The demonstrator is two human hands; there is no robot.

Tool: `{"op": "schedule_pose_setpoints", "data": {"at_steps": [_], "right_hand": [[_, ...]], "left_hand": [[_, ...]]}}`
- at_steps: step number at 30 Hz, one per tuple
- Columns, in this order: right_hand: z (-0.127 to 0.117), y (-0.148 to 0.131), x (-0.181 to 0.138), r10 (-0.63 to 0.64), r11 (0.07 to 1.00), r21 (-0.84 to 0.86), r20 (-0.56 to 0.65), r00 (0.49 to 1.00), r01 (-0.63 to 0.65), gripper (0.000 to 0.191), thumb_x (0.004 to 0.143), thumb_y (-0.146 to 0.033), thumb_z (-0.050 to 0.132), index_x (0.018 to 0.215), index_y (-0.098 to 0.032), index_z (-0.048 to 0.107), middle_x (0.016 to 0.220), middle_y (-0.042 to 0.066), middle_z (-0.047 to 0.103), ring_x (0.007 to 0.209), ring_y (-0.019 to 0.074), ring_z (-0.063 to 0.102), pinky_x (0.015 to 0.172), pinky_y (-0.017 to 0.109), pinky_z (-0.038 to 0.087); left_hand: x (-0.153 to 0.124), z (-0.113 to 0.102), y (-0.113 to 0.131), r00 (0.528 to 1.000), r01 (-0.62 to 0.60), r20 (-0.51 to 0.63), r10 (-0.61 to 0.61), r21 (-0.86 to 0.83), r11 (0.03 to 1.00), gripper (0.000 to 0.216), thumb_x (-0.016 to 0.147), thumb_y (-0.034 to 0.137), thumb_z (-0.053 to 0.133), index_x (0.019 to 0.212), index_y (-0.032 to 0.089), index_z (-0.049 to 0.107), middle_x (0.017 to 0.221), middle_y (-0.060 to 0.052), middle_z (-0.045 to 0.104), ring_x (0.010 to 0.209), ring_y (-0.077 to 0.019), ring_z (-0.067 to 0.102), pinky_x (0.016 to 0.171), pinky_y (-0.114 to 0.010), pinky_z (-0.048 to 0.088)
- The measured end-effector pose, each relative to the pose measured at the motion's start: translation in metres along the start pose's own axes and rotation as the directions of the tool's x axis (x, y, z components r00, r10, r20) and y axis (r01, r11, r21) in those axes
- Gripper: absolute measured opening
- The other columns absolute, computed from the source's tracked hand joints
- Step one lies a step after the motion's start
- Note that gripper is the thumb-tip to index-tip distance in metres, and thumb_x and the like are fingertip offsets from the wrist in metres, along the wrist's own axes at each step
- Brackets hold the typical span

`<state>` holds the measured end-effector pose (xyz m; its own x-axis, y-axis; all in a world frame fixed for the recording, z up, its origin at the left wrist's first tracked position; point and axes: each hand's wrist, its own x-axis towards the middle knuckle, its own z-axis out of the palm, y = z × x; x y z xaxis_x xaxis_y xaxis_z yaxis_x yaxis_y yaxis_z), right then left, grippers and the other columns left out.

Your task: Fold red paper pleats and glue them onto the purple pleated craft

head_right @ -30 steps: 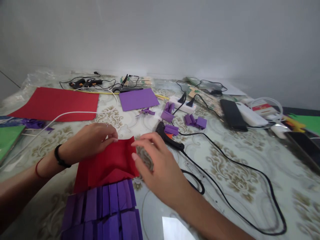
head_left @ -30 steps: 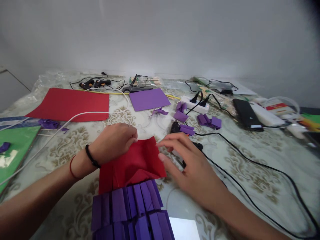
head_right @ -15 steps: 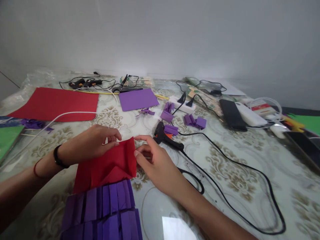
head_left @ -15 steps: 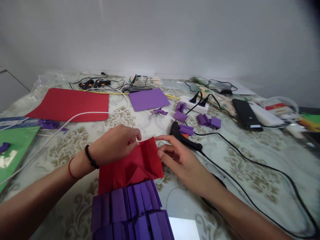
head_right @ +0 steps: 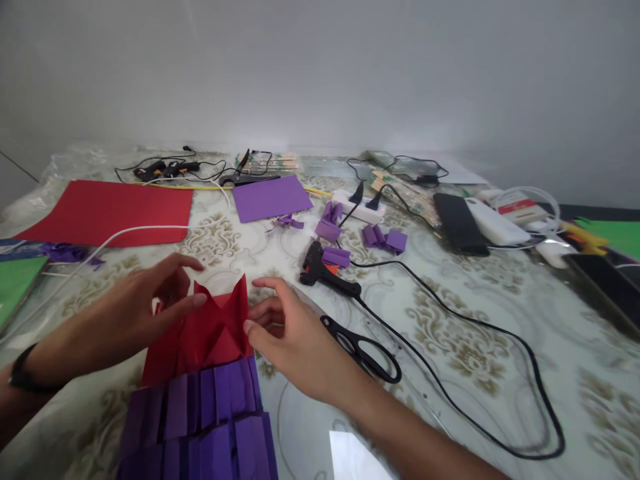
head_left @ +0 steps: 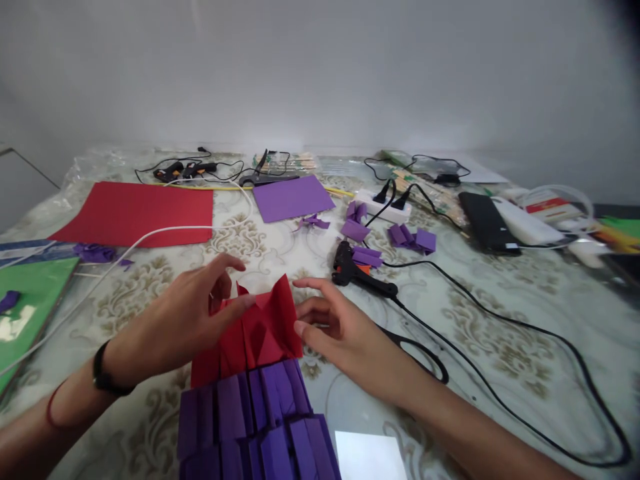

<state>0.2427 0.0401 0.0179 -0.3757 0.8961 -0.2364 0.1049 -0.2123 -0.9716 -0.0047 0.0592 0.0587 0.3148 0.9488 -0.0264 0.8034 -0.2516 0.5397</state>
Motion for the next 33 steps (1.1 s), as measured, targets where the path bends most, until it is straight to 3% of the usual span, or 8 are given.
{"op": "schedule_pose_setpoints", "data": {"at_steps": [3, 7, 11, 15, 18, 21, 27, 33], "right_hand": [[0.003, 0.001, -0.001, 0.021, 1.000, -0.012, 0.018, 1.000, -0.021, 0.053, 0.089, -0.027, 0.067, 0.138, -0.023, 0.049, 0.103, 0.003, 0.068, 0.089, 0.0177, 0.065, 0.080, 0.034, 0.054], [0.005, 0.008, 0.000, -0.016, 1.000, -0.020, 0.061, 0.998, 0.017, 0.047, 0.093, -0.023, 0.061, 0.139, -0.025, 0.049, 0.100, 0.001, 0.071, 0.087, 0.0172, 0.067, 0.079, 0.033, 0.053], [0.004, 0.017, 0.004, -0.059, 0.998, -0.032, 0.064, 0.996, 0.061, 0.051, 0.093, -0.017, 0.060, 0.142, -0.028, 0.050, 0.103, 0.001, 0.072, 0.093, 0.0170, 0.070, 0.083, 0.033, 0.055], [0.002, 0.023, 0.006, -0.093, 0.982, -0.157, 0.057, 0.994, 0.101, 0.035, 0.092, -0.014, 0.062, 0.126, -0.025, 0.064, 0.106, 0.003, 0.074, 0.094, 0.0179, 0.072, 0.083, 0.033, 0.057], [0.001, 0.023, 0.006, -0.121, 0.930, -0.346, 0.036, 0.992, 0.126, 0.022, 0.090, -0.011, 0.067, 0.110, -0.022, 0.071, 0.101, 0.003, 0.076, 0.091, 0.0189, 0.072, 0.083, 0.033, 0.056], [0.001, 0.022, 0.005, -0.188, 0.856, -0.483, 0.041, 0.981, 0.184, 0.023, 0.088, -0.010, 0.073, 0.108, -0.021, 0.073, 0.106, 0.004, 0.076, 0.091, 0.0195, 0.071, 0.084, 0.034, 0.055], [0.003, 0.028, 0.005, -0.274, 0.798, -0.536, 0.087, 0.958, 0.276, 0.023, 0.093, -0.010, 0.069, 0.113, -0.022, 0.071, 0.109, 0.005, 0.072, 0.096, 0.0204, 0.070, 0.085, 0.035, 0.055], [0.003, 0.030, 0.003, -0.269, 0.792, -0.541, 0.106, 0.957, 0.282, 0.019, 0.097, -0.014, 0.064, 0.114, -0.022, 0.068, 0.111, 0.007, 0.070, 0.102, 0.0227, 0.068, 0.091, 0.040, 0.054]], "left_hand": [[-0.015, 0.013, 0.001, 0.992, 0.087, 0.114, -0.056, -0.289, 0.953, 0.045, 0.098, 0.050, 0.059, 0.134, 0.025, 0.049, 0.090, -0.001, 0.073, 0.078, -0.0209, 0.072, 0.072, -0.035, 0.057], [-0.022, 0.031, 0.000, 0.991, 0.128, 0.103, -0.086, -0.524, 0.842, 0.060, 0.096, 0.040, 0.062, 0.149, 0.030, 0.036, 0.107, -0.003, 0.074, 0.094, -0.0215, 0.077, 0.088, -0.038, 0.062], [-0.020, 0.041, -0.007, 0.986, 0.160, 0.133, -0.100, -0.595, 0.788, 0.051, 0.093, 0.033, 0.065, 0.141, 0.028, 0.047, 0.107, -0.003, 0.075, 0.098, -0.0225, 0.077, 0.087, -0.036, 0.064], [-0.020, 0.047, -0.017, 0.989, 0.141, 0.119, -0.092, -0.522, 0.841, 0.036, 0.094, 0.032, 0.064, 0.129, 0.027, 0.058, 0.109, -0.004, 0.075, 0.099, -0.0231, 0.076, 0.085, -0.037, 0.065], [-0.026, 0.051, -0.023, 0.999, -0.008, -0.042, -0.006, -0.334, 0.943, 0.024, 0.094, 0.030, 0.065, 0.117, 0.026, 0.068, 0.130, -0.008, 0.065, 0.114, -0.0260, 0.071, 0.095, -0.042, 0.063], [-0.031, 0.054, -0.028, 0.972, -0.157, -0.190, 0.140, -0.080, 0.984, 0.020, 0.095, 0.027, 0.067, 0.115, 0.026, 0.072, 0.146, -0.010, 0.054, 0.126, -0.0292, 0.064, 0.107, -0.050, 0.057], [-0.032, 0.055, -0.030, 0.905, -0.413, -0.109, 0.412, 0.009, 0.911, 0.026, 0.104, 0.017, 0.057, 0.127, 0.024, 0.067, 0.140, -0.009, 0.064, 0.136, -0.0271, 0.058, 0.117, -0.050, 0.050], [-0.036, 0.053, -0.027, 0.920, -0.389, 0.036, 0.390, -0.027, 0.921, 0.039, 0.106, 0.028, 0.057, 0.144, 0.027, 0.061, 0.157, -0.010, 0.055, 0.147, -0.0306, 0.050, 0.122, -0.054, 0.046]]}}
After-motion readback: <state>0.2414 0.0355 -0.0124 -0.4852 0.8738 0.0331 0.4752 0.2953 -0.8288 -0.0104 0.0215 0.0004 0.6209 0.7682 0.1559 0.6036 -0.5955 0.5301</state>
